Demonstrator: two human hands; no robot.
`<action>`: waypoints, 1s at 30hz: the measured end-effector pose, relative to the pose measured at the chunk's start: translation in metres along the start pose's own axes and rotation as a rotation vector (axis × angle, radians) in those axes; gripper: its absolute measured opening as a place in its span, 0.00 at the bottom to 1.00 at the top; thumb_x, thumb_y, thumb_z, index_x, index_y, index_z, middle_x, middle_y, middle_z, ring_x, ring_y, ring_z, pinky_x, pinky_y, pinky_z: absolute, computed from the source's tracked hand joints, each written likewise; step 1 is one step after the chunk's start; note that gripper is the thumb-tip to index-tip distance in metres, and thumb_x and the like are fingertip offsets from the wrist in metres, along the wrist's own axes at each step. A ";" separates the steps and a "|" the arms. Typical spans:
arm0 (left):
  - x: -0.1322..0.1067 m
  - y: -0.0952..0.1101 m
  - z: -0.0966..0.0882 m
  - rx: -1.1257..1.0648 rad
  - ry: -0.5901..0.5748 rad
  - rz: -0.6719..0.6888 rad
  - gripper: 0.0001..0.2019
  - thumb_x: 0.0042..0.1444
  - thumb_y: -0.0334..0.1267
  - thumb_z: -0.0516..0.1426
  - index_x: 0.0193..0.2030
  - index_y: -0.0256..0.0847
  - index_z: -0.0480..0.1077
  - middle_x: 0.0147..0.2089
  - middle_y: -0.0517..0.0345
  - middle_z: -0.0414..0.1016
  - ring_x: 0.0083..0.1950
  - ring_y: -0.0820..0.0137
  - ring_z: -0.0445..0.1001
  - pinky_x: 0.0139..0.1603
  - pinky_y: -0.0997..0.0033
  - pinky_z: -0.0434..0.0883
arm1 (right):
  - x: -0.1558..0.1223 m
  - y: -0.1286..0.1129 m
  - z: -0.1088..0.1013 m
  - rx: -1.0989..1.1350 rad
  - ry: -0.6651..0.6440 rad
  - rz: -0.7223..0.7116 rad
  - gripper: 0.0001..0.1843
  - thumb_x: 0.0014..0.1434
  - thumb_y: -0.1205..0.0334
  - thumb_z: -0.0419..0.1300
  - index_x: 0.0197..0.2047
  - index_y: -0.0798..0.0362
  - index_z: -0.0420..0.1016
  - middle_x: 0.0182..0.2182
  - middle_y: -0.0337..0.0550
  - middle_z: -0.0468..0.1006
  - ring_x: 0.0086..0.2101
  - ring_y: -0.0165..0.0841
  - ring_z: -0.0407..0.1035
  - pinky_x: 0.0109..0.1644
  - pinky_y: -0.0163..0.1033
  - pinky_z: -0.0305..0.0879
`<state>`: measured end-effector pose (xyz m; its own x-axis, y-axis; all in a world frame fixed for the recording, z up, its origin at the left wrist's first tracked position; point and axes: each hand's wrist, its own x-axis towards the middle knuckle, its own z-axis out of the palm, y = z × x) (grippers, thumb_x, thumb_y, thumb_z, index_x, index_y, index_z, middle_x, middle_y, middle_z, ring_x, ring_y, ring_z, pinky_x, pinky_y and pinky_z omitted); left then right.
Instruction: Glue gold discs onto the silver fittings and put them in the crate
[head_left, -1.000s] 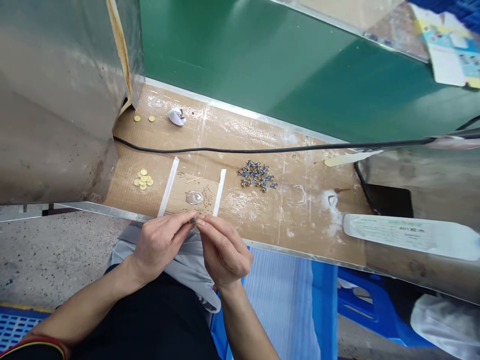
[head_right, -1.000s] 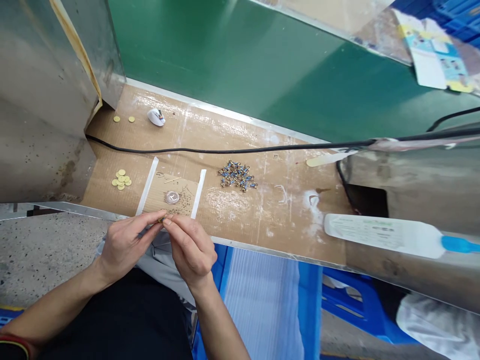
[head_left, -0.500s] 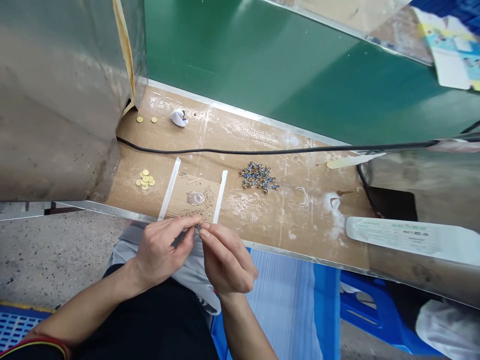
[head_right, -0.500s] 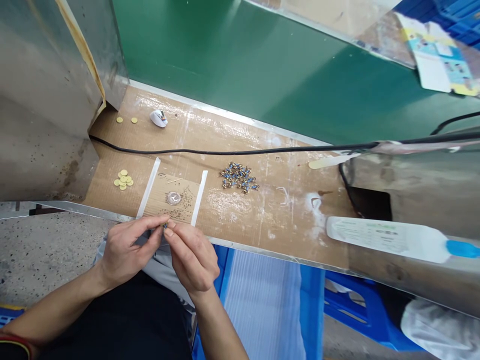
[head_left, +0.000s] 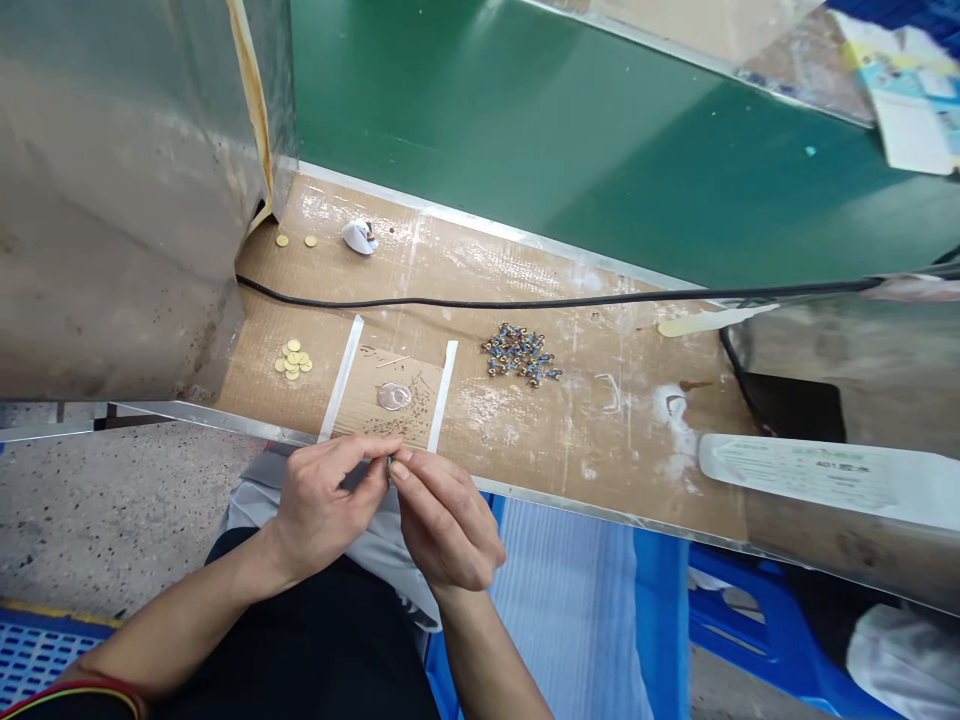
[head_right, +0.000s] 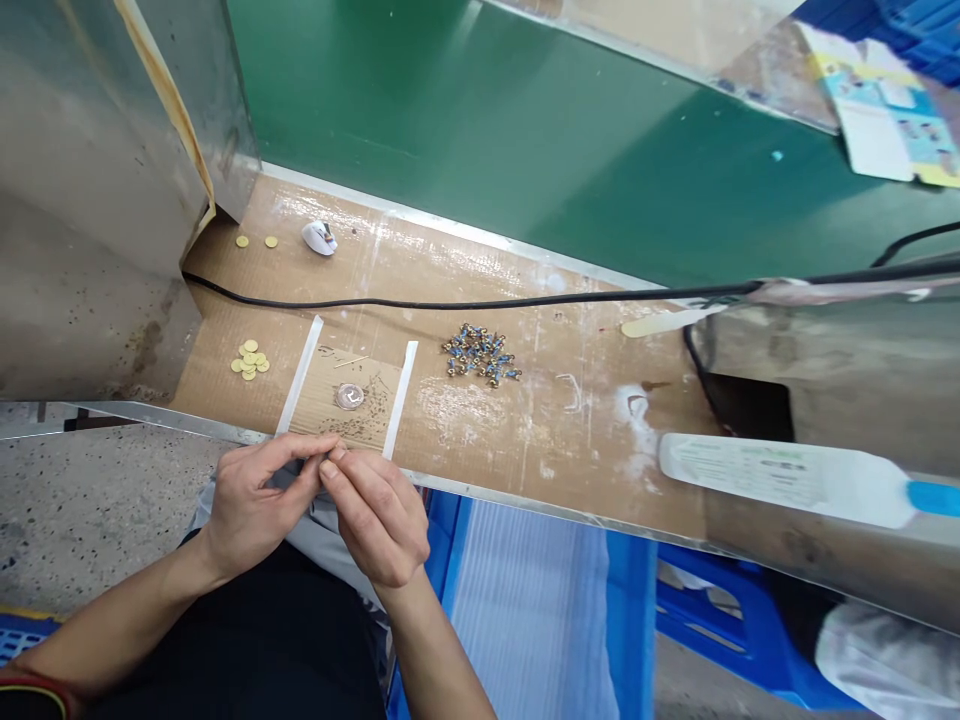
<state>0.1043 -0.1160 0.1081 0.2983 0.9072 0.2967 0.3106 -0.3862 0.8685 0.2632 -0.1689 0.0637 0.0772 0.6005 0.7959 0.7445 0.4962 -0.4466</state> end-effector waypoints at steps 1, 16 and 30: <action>0.000 -0.001 0.000 0.000 -0.004 0.003 0.12 0.70 0.24 0.64 0.54 0.43 0.84 0.49 0.58 0.93 0.46 0.68 0.93 0.52 0.73 0.89 | 0.000 0.000 0.000 -0.003 -0.008 0.005 0.26 0.70 0.75 0.72 0.68 0.49 0.85 0.49 0.48 0.92 0.45 0.44 0.90 0.44 0.46 0.94; 0.001 -0.009 -0.002 0.007 -0.068 0.041 0.08 0.75 0.31 0.64 0.56 0.45 0.82 0.50 0.59 0.93 0.45 0.68 0.93 0.54 0.73 0.88 | 0.018 0.001 -0.012 0.302 -0.126 0.471 0.18 0.71 0.75 0.70 0.57 0.43 0.87 0.46 0.42 0.91 0.46 0.38 0.86 0.53 0.47 0.86; 0.000 -0.004 -0.003 -0.005 -0.096 -0.001 0.08 0.72 0.29 0.64 0.52 0.45 0.84 0.47 0.60 0.93 0.44 0.67 0.93 0.50 0.71 0.89 | 0.024 -0.001 -0.016 0.426 -0.146 0.633 0.09 0.71 0.71 0.72 0.47 0.46 0.90 0.41 0.43 0.90 0.43 0.38 0.85 0.48 0.44 0.85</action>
<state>0.1000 -0.1142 0.1058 0.3829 0.8875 0.2566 0.3063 -0.3840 0.8711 0.2754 -0.1654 0.0894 0.2928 0.9117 0.2882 0.2666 0.2116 -0.9403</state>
